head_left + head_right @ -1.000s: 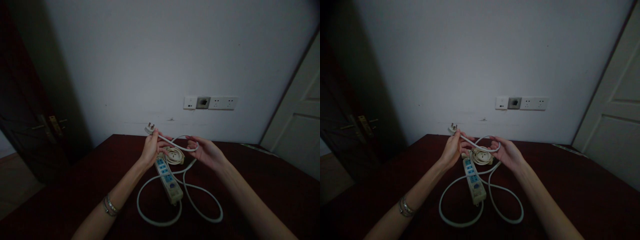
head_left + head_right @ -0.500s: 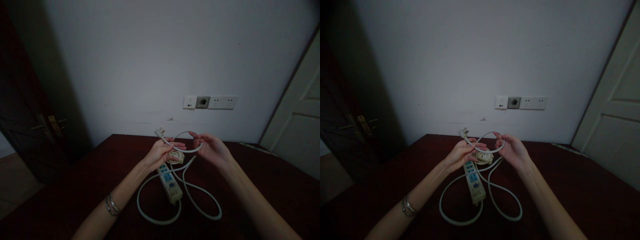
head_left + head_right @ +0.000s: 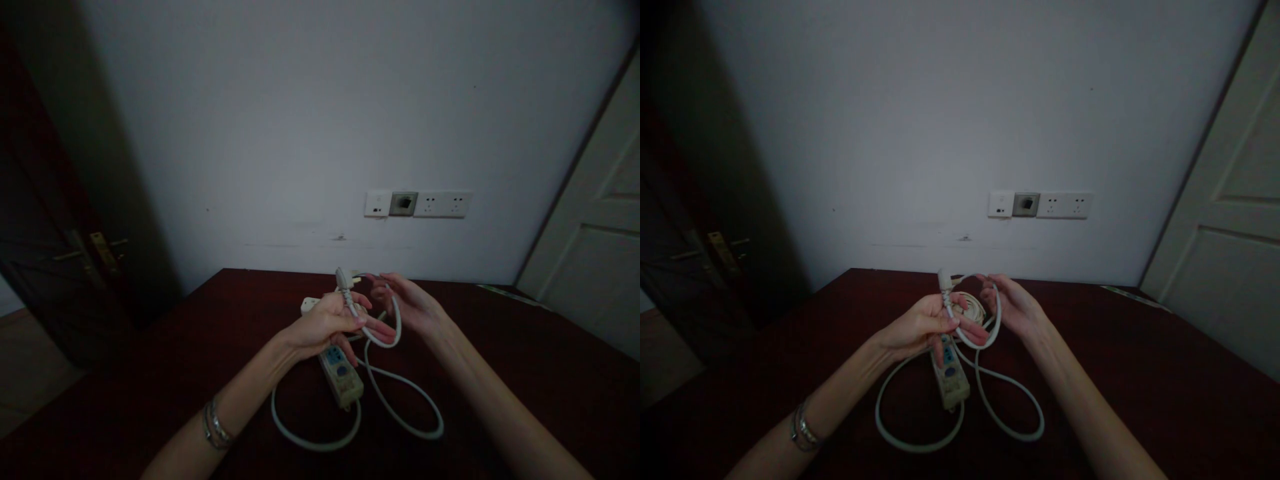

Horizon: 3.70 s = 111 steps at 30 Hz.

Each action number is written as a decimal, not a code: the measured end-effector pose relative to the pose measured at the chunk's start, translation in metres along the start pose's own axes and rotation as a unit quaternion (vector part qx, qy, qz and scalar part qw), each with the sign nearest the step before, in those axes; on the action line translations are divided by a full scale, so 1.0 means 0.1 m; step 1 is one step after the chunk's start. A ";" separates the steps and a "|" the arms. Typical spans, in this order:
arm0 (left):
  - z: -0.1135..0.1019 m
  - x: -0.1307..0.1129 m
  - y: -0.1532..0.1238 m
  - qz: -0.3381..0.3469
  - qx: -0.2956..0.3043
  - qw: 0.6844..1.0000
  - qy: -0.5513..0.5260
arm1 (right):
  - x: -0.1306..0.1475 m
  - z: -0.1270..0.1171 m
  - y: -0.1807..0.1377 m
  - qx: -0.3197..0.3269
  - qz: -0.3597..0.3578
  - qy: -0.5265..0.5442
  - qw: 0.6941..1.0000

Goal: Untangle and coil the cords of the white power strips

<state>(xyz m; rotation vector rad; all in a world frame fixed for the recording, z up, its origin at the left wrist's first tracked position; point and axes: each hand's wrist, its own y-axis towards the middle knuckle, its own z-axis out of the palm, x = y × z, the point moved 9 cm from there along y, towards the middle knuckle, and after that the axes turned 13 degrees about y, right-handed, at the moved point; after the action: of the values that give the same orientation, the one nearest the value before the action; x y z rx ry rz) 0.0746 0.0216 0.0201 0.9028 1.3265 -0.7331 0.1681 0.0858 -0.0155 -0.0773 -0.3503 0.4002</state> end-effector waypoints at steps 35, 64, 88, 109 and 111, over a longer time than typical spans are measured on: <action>-0.58 -0.25 -0.06 0.118 -0.285 0.934 0.180 | -0.29 0.98 -0.96 0.211 -0.110 -0.771 0.591; -0.49 0.11 0.18 0.085 -0.102 0.979 -0.153 | 0.11 0.75 -0.48 0.133 -0.424 -0.725 0.527; -0.29 0.21 0.15 0.039 -0.117 0.961 -0.246 | -0.12 0.67 -0.33 0.191 -0.374 -0.539 0.730; -0.29 0.67 0.29 -0.022 -0.225 0.968 0.110 | 0.99 -0.19 -0.06 -0.099 -0.412 -0.486 0.764; -0.24 0.70 0.29 -0.034 -0.226 0.970 0.087 | 0.96 -0.24 -0.03 -0.103 -0.384 -0.458 0.795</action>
<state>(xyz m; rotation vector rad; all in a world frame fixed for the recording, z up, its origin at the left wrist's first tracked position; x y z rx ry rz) 0.0968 0.0600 -0.0453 0.5630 1.6041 -0.3809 0.2599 0.1210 -0.0069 0.0593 -1.3378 -0.4638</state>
